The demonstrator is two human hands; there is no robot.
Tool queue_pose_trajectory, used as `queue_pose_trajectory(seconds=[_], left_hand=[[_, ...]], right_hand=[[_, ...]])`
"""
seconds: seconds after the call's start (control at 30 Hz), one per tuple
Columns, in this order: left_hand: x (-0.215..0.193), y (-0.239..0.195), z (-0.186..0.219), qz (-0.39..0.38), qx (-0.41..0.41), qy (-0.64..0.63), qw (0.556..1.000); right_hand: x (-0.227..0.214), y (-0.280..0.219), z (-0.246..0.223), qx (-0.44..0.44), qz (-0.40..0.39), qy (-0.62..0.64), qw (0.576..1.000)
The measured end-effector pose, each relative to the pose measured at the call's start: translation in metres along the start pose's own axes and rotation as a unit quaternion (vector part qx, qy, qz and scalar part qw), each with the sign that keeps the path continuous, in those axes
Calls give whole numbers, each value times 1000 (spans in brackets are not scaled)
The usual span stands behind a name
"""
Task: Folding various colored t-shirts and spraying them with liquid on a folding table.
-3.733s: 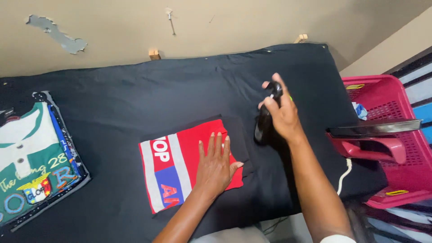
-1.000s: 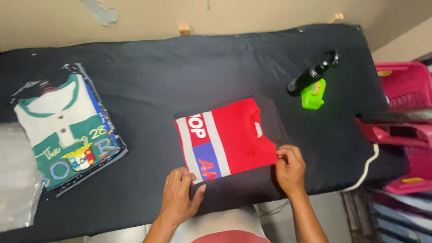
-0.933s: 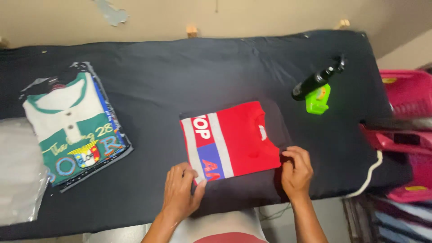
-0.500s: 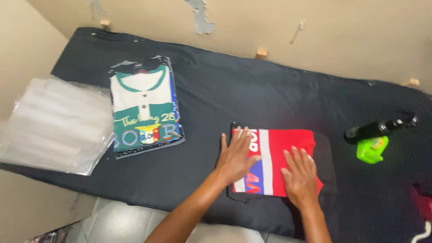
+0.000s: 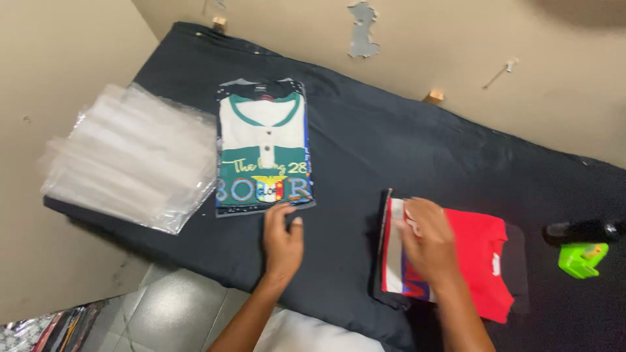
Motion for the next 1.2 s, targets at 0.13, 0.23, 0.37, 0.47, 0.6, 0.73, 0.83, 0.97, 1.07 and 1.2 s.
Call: queue_pose_trajectory(seconds=[0.13, 0.23, 0.37, 0.47, 0.6, 0.73, 0.83, 0.97, 1.07, 1.2], left_hand=[[-21, -7, -87, 64, -190, -95, 975], [-28, -2, -107, 85, -221, -183, 954], [-34, -4, -116, 72, -327, -196, 922], [-34, -6, -122, 51, -345, -211, 913], [-33, -7, -117, 3, -348, -223, 911], [-29, 13, -86, -48, -330, -265, 905], [-24, 39, -51, -79, -350, -292, 887], [-3, 64, -32, -73, -453, -451, 766], [10, 81, -21, -51, -469, -515, 716], [42, 66, -91, -9, -478, -573, 665]], right_hand=[[96, 33, -73, -108, -82, 101, 986], [160, 44, -118, -188, -148, 110, 965], [203, 46, -141, -218, -193, 92, 952], [213, 48, -136, -229, -200, 77, 949], [221, 49, -121, -207, -206, 91, 952], [208, 76, -127, -139, -206, 108, 963], [204, 87, -125, -82, -203, 111, 970], [199, 90, -129, -87, -181, 125, 972], [191, 90, -132, -111, -168, 112, 973], [165, 91, -120, -100, -32, 162, 981]])
Point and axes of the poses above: each hand's wrist, its own y-axis towards the middle knuckle, its own x-axis out of the palm, z = x × y, the point moved 5 cm from there along y, towards the middle knuckle, and after that the axes turned 11 degrees about z, right-handed, at the moved point
